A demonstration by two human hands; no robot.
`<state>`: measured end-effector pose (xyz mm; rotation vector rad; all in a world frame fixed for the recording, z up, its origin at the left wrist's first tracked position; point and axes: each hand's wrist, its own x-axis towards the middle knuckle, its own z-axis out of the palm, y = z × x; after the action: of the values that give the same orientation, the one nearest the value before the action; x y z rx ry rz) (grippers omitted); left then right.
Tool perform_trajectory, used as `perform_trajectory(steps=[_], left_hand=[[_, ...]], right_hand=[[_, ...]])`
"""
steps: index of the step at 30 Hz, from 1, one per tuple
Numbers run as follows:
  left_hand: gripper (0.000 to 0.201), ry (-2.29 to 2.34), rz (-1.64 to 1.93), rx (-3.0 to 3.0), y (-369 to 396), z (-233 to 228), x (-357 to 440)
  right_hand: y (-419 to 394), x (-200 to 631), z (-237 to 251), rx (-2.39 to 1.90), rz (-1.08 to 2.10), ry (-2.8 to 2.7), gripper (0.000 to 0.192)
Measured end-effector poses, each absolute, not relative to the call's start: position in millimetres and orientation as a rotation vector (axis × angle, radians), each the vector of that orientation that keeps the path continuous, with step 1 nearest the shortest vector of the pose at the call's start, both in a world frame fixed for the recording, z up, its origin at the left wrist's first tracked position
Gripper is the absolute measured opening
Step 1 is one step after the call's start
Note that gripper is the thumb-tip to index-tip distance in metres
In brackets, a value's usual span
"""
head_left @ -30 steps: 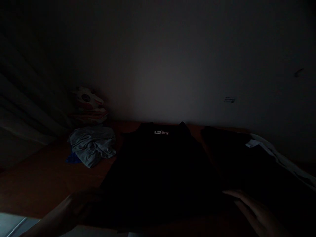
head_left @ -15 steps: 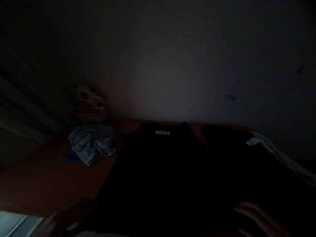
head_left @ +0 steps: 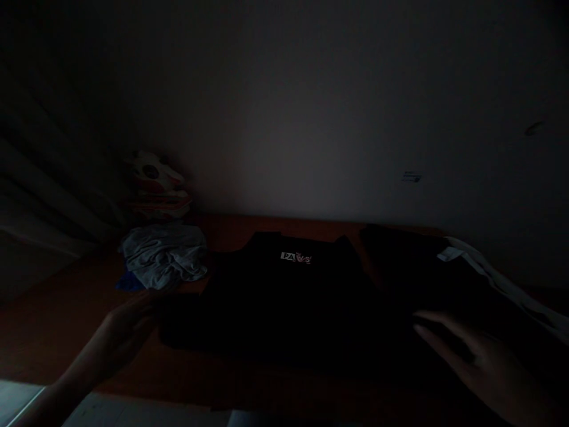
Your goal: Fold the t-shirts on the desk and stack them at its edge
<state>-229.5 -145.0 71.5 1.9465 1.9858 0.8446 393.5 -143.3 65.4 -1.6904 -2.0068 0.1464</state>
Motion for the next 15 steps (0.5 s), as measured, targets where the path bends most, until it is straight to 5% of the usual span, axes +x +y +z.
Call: perform_trajectory(steps=[5,8,15], left_hand=[[0.033,1.849,0.353,1.807,-116,37,-237],[0.043,1.817,0.359,1.818,-101,44,-225],[0.058,2.068,0.539,2.283,-9,43,-141]], right_hand=[[-134,387,50,-1.690,0.473,-2.268,0.032],[-116,383,40,-1.698,0.636,-2.264,0.034],[-15,314,24,-1.973,-0.017,-2.084,0.054]])
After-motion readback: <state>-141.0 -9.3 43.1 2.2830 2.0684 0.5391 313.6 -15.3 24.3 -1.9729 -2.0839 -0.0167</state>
